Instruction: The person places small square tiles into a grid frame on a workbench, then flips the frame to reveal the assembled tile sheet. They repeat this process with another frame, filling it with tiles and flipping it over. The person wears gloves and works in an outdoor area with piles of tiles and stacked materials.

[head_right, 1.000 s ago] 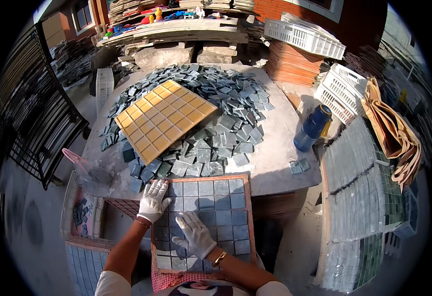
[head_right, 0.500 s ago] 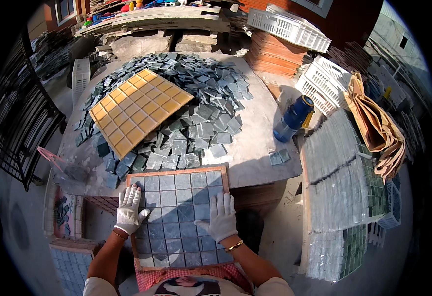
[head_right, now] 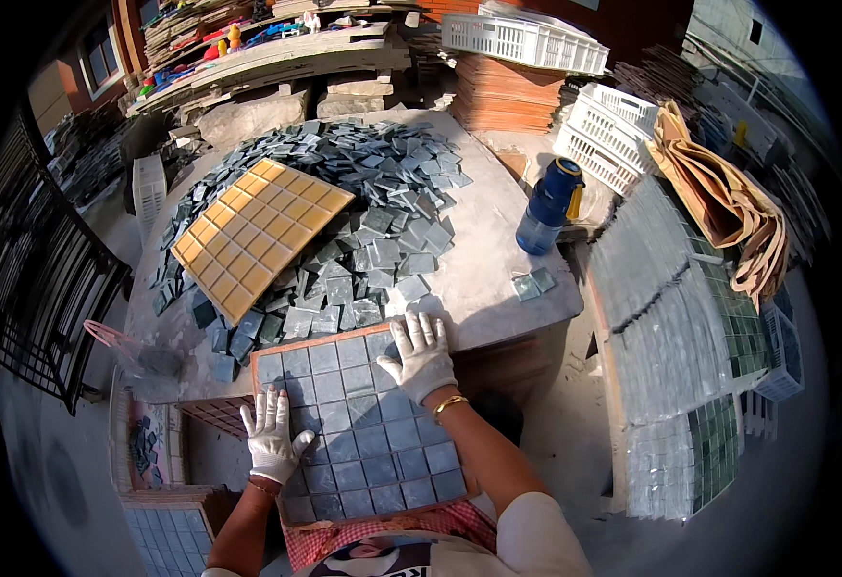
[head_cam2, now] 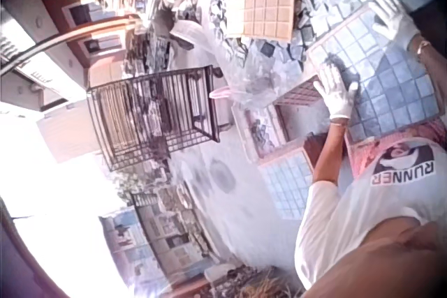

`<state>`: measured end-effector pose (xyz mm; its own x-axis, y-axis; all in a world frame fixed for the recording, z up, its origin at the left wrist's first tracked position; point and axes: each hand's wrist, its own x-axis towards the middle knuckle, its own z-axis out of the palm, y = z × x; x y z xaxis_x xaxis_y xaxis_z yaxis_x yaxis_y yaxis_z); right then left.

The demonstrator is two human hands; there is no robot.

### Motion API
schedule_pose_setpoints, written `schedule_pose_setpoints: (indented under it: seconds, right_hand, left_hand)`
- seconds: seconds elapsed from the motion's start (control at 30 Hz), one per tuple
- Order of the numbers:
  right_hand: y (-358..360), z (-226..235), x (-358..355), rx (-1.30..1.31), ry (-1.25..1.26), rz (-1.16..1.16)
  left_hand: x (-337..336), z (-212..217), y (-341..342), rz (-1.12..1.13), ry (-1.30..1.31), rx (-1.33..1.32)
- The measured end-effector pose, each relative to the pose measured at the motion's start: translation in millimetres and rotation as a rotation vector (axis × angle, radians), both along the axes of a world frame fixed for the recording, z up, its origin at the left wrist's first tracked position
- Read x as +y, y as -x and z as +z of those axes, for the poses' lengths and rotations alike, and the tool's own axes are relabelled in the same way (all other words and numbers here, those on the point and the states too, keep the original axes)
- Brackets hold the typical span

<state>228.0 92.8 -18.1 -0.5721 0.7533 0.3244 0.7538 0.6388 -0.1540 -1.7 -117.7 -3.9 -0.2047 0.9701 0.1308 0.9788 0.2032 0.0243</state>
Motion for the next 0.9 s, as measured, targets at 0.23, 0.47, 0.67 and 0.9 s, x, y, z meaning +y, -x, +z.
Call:
schedule_pose_setpoints:
  seconds: [0.23,0.47,0.67,0.9]
  right_hand:
    - [-50.6,32.0,-13.5,0.931,0.385,-0.185]
    - [-105.9,32.0,-73.6,0.396,0.09,-0.136]
    - [-99.6,11.1,-88.5,0.566,0.183,-0.169]
    - [-136.3,10.7,-90.6,0.624,0.177,-0.344]
  left_hand:
    - [58.5,4.6,-105.7,-0.485,0.017,-0.231]
    - [101.6,1.8,-118.3,-0.457,0.009,-0.166]
    - [72.2,5.8,-159.1,-0.427,-0.071,-0.27]
    - [23.5,-12.9,-223.1,-0.784,-0.038,-0.438]
